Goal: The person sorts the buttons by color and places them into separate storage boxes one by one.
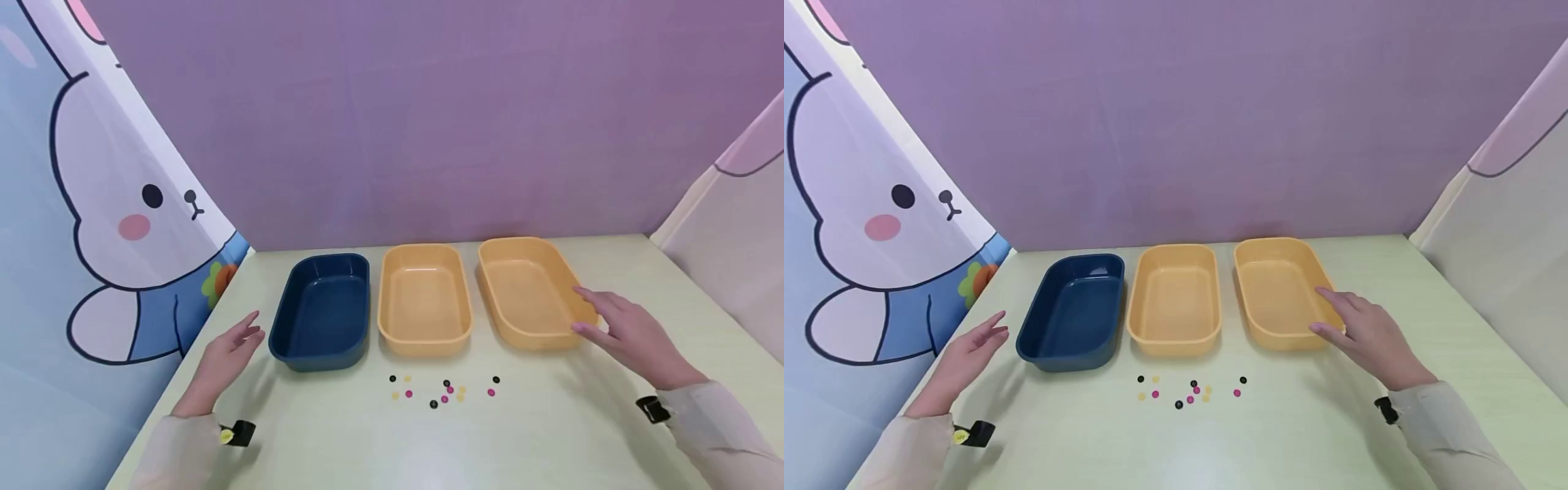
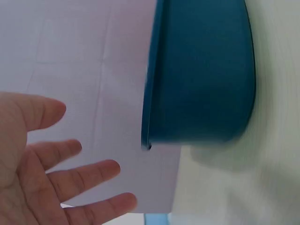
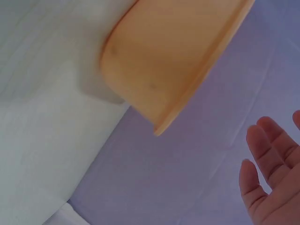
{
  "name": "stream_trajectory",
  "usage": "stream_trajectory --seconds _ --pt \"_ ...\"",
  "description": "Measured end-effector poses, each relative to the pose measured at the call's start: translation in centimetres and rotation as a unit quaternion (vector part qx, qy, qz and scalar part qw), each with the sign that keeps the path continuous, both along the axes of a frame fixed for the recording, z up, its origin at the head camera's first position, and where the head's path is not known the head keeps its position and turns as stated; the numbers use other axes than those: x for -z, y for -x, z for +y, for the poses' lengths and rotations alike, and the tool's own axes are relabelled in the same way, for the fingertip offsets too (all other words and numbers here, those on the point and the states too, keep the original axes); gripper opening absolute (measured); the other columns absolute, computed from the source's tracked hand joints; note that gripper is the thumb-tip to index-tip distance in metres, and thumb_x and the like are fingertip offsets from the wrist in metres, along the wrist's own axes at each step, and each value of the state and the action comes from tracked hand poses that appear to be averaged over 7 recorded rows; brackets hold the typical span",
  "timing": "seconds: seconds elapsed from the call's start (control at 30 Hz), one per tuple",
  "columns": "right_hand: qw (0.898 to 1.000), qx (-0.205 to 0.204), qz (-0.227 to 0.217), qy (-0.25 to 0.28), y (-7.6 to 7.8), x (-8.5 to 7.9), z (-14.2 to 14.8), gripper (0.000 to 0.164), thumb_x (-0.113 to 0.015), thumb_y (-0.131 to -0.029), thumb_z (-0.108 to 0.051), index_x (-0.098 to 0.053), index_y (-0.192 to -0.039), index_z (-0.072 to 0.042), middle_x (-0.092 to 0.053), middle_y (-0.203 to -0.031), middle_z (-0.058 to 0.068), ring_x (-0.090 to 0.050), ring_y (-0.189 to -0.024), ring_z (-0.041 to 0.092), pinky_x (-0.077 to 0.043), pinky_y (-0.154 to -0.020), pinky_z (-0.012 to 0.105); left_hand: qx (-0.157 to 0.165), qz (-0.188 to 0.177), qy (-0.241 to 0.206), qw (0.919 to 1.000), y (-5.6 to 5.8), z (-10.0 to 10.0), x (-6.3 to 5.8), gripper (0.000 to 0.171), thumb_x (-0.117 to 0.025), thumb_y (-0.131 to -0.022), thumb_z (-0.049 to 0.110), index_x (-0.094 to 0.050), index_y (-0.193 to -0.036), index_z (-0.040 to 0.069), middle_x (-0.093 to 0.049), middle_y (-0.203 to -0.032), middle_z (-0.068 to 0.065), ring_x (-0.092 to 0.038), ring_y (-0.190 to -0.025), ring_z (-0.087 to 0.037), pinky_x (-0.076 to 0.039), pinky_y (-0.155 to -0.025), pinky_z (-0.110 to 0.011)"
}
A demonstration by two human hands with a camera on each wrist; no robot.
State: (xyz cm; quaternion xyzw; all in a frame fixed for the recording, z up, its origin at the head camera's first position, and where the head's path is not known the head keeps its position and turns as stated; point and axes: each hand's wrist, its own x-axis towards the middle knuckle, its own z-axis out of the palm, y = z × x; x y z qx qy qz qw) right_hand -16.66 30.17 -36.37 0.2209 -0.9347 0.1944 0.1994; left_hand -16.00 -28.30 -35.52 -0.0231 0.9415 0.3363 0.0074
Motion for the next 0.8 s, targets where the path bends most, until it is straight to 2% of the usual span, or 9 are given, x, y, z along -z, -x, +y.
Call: stream_trajectory --seconds 0.1,0.2,0.3,0.43,0.57,0.8 --pt "1.000 -0.007 -0.018 0.003 -0.2 -0.6 -0.7 0.057 -0.071 -0.087 -0.026 -0.051 -0.132 0.002 -0.061 -0.115 0.021 -0.061 -0.092 0.035 -0.045 -0.070 0.046 -0.015 -0.016 -0.069 0.9974 0.2 0.2 0.3 0.063 -0.040 -0.102 0.039 -0.025 -0.150 0.002 -0.043 -0.139 -0.029 -0.047 -0.122 -0.045 -0.044 -0.093 -0.052" --pt "0.999 -0.020 -0.033 0.002 -0.2 -1.0 -1.4 0.054 -0.072 -0.086 -0.024 -0.054 -0.129 0.002 -0.063 -0.113 0.019 -0.062 -0.089 0.033 -0.046 -0.064 0.040 -0.032 -0.025 -0.123 0.9915 0.4 0.1 0.7 0.064 -0.041 -0.101 0.041 -0.027 -0.149 0.001 -0.044 -0.138 -0.029 -0.052 -0.117 -0.042 -0.049 -0.088 -0.046" --pt "0.999 -0.039 -0.031 -0.009 -0.3 -1.1 -2.2 0.051 -0.075 -0.083 -0.021 -0.058 -0.125 0.001 -0.065 -0.111 0.016 -0.062 -0.085 0.028 -0.046 -0.062 0.035 -0.053 -0.031 -0.156 0.9859 0.7 -0.4 1.3 0.063 -0.042 -0.101 0.040 -0.029 -0.148 0.002 -0.048 -0.134 -0.028 -0.059 -0.107 -0.037 -0.054 -0.077 -0.039" --pt "0.997 -0.082 0.011 -0.012 -0.3 -0.9 -3.1 0.045 -0.080 -0.074 -0.011 -0.065 -0.116 -0.001 -0.069 -0.099 0.010 -0.062 -0.077 0.020 -0.046 -0.060 0.029 -0.068 -0.049 -0.178 0.9804 0.8 -0.7 1.4 0.060 -0.042 -0.101 0.037 -0.029 -0.148 0.001 -0.048 -0.133 -0.029 -0.063 -0.099 -0.033 -0.054 -0.073 -0.036" --pt "0.992 -0.123 0.043 -0.007 -0.1 -0.5 -3.6 0.041 -0.082 -0.066 -0.002 -0.070 -0.106 -0.005 -0.069 -0.086 0.002 -0.061 -0.073 0.014 -0.045 -0.059 0.024 -0.079 -0.076 -0.189 0.9759 0.8 -0.5 1.4 0.060 -0.040 -0.102 0.035 -0.026 -0.148 0.000 -0.045 -0.135 -0.031 -0.063 -0.099 -0.033 -0.054 -0.074 -0.034" --pt "0.989 -0.145 0.030 -0.009 -0.3 -0.1 -4.6 0.036 -0.081 -0.067 0.000 -0.072 -0.101 -0.005 -0.069 -0.085 -0.001 -0.060 -0.073 0.010 -0.047 -0.059 0.024 -0.075 -0.091 -0.187 0.9753 1.3 -0.1 2.3 0.056 -0.042 -0.101 0.030 -0.030 -0.145 -0.002 -0.056 -0.121 -0.028 -0.065 -0.088 -0.027 -0.052 -0.075 -0.038"
